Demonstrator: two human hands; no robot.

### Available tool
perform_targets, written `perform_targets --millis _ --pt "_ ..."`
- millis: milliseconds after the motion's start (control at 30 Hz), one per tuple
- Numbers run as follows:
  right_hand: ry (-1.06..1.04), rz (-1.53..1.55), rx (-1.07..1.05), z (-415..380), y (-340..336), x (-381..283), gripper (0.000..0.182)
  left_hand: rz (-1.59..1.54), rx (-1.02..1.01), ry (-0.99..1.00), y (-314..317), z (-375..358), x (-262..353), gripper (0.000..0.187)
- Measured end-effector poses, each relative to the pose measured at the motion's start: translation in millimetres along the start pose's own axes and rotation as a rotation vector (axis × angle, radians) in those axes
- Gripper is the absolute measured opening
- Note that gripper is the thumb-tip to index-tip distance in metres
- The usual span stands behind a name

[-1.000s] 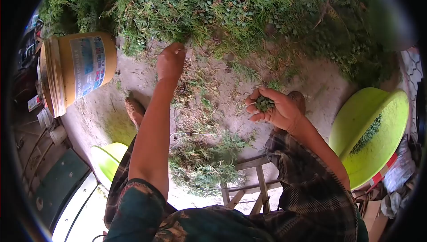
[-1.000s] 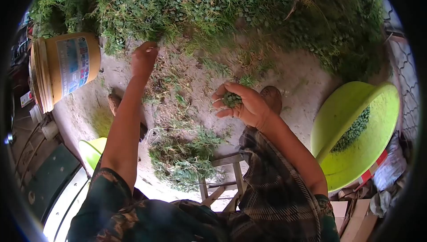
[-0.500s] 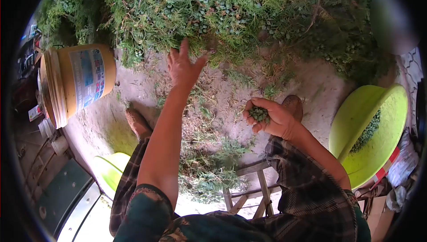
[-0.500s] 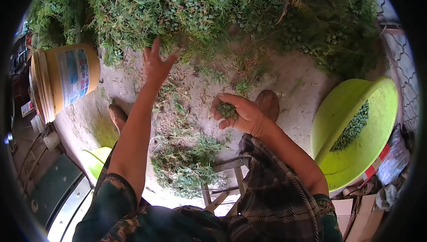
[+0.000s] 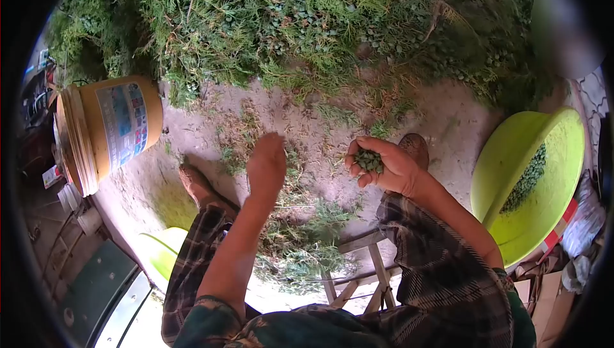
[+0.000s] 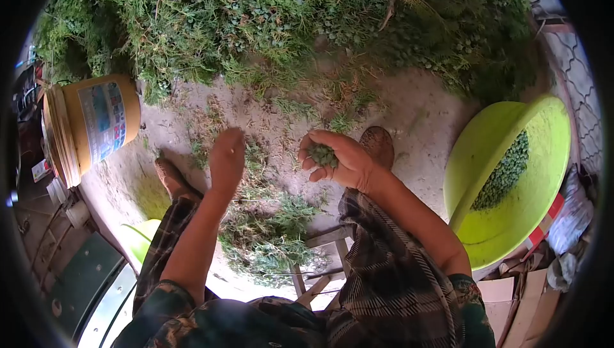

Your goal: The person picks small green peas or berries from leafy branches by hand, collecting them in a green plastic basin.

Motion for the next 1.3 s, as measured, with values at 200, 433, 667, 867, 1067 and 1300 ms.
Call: perform_targets --millis 200,433,667,867,1067,1300 --pt "-0.015 -0.014 0.017 0 0 -6 0.030 -0.085 0.405 -0.331 -49 114 -39 0.025" --pt "-0.014 -0.193 0.128 -12 14 -21 0.031 0.120 0.250 -0.238 -14 116 -59 0.034" --pt "-0.995 -0.419 0.702 -224 76 -147 0.032 -1.221 0.160 -0.578 5 63 -69 0.024" --pt "-0.617 -2.432 2.020 -377 70 -185 0.027 -1.700 0.029 -0.439 2 60 -26 0.017" --pt "-0.926 -1.262 0.620 -184 110 -140 0.015 -1.549 -0.158 -0.394 -27 53 47 0.019" --pt "-0.458 -1.089 0.094 -26 114 -88 0.022 -1.329 -0.427 -0.317 -43 42 107 0.013"
Point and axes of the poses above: each hand's wrist, its own z-axis towards the middle knuckle, its own y-axis out of the palm, x = y × z, the point moved 10 cm from there along z, towards the middle knuckle, and after that the axes turned 3 degrees about -x, right-handed, at the moved point
